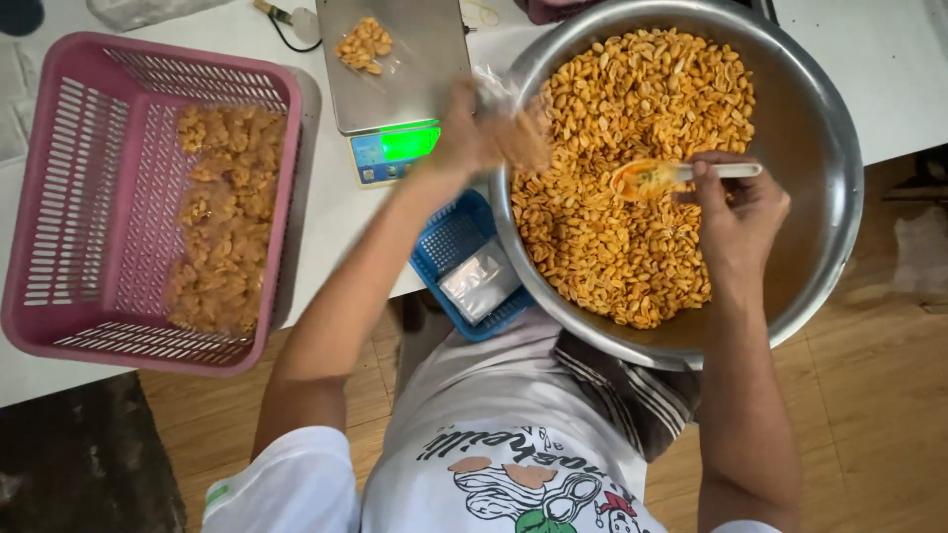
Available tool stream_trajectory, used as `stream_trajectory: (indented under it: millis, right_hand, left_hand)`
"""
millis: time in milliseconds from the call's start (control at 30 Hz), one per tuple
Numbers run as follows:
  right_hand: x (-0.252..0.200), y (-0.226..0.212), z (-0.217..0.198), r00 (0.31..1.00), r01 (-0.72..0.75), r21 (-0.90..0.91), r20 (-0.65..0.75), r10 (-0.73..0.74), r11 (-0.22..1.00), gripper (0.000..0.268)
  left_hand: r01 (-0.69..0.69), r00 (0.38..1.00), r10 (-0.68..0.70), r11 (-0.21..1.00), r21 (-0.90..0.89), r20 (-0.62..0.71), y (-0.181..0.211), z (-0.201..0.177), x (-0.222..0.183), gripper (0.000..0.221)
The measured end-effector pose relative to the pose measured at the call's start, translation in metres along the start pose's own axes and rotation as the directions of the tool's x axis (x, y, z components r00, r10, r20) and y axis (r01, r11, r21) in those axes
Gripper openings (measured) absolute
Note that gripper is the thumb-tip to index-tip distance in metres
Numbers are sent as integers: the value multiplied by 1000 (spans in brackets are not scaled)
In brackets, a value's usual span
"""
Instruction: The person is portioning snacks by scooping them from a large metal bowl, weighing them on a digital scale, and placing the measured amounts into a plastic basket.
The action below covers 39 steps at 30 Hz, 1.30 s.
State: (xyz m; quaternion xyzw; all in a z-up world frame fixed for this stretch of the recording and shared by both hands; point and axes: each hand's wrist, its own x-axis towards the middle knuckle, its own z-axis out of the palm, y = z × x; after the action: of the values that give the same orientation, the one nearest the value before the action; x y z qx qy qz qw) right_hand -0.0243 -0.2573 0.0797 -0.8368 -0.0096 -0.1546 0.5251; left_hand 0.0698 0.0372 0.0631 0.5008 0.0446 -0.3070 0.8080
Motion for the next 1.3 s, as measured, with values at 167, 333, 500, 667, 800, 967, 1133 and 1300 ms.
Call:
stream_trajectory:
  millis: [167, 333, 500, 667, 800, 967, 1133, 1300]
  right_hand:
    - [-6, -26, -4, 985, 173, -5, -29, -173, 985, 7]
    - [-12, -30, -12, 964, 259, -203, -2, -265, 944, 6]
    - [-10, -18, -19, 999, 31, 108, -41, -26, 994, 12]
    - [-14, 18, -23, 994, -36, 149, -93, 51, 988, 7]
    - [-30, 37, -30, 992, -68, 125, -94, 80, 990, 2]
    - [-50, 52, -35, 989, -126, -66, -82, 121, 990, 5]
    - [-55, 67, -23, 988, -156, -141, -34, 153, 978, 6]
    - [-17, 84, -6, 996, 71, -267, 73, -53, 961, 6]
  left_hand:
    - [-421, 906, 310, 743, 521, 289, -64, 30, -18, 85]
    - [-483, 876, 307, 560, 673, 373, -87, 43, -15, 77]
    - [-471, 881, 324, 542, 696, 344, -82, 38, -19, 76]
    - [-471, 882, 419, 781, 411, 214, -118, -35, -22, 49]
    - [-373, 864, 504, 626, 685, 10, -146, -171, -87, 27]
    - [275, 605, 754, 103, 956, -256, -131, -402, -260, 16]
    - [848, 528, 564, -384, 364, -635, -133, -390, -273, 45]
    - [667, 541, 841, -433, 606, 6, -92, -228, -170, 39]
